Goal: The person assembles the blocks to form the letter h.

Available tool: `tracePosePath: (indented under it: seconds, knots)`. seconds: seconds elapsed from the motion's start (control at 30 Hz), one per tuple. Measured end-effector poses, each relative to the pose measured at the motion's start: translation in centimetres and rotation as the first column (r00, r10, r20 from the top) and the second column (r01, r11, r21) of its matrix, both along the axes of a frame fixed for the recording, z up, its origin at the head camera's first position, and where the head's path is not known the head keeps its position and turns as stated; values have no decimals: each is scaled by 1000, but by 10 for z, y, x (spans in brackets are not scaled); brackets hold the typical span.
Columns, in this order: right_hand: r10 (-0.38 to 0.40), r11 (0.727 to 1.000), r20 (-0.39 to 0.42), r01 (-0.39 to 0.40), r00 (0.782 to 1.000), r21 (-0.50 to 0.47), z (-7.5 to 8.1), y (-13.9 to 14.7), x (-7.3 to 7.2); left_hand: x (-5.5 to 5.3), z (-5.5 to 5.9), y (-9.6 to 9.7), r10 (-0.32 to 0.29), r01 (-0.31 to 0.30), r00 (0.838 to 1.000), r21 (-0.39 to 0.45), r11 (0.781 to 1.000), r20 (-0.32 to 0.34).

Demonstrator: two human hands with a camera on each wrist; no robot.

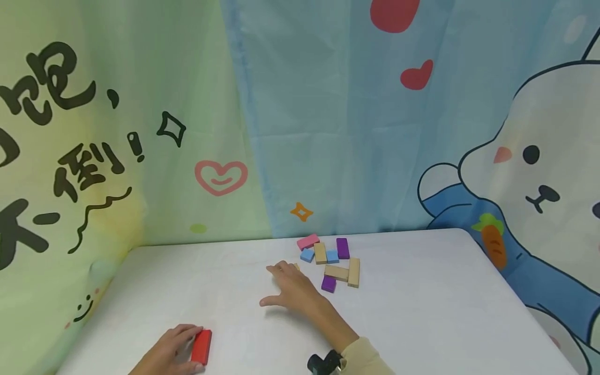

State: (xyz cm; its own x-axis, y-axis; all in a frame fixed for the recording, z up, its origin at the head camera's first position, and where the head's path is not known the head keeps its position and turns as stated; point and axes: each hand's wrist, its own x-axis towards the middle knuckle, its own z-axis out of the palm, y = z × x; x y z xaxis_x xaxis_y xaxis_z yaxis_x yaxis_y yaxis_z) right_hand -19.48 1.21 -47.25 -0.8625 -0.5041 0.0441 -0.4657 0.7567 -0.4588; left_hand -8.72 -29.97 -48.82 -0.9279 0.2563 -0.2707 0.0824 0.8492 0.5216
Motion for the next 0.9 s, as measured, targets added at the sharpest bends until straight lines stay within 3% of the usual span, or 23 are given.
tracePosePath:
  seconds: [0.23, 0.5, 0.7, 0.9]
  knots:
    - [-90, 994, 59, 93, 994, -55, 8, 35, -19, -1, -5, -6, -12, 14, 998, -19, 1000, 57]
    - [-190, 976, 73, 196, 979, -94, 14, 77, -38, 2, -12, -17, -71, 72, 997, -31, 997, 33]
    - [-254, 959, 118, 266, 960, -96, 5, 92, -44, 3, -12, -20, -69, 70, 997, -13, 997, 38]
    - [-287, 954, 82, 293, 954, -60, -2, 107, -53, 4, -13, -19, -65, 65, 997, -6, 998, 44]
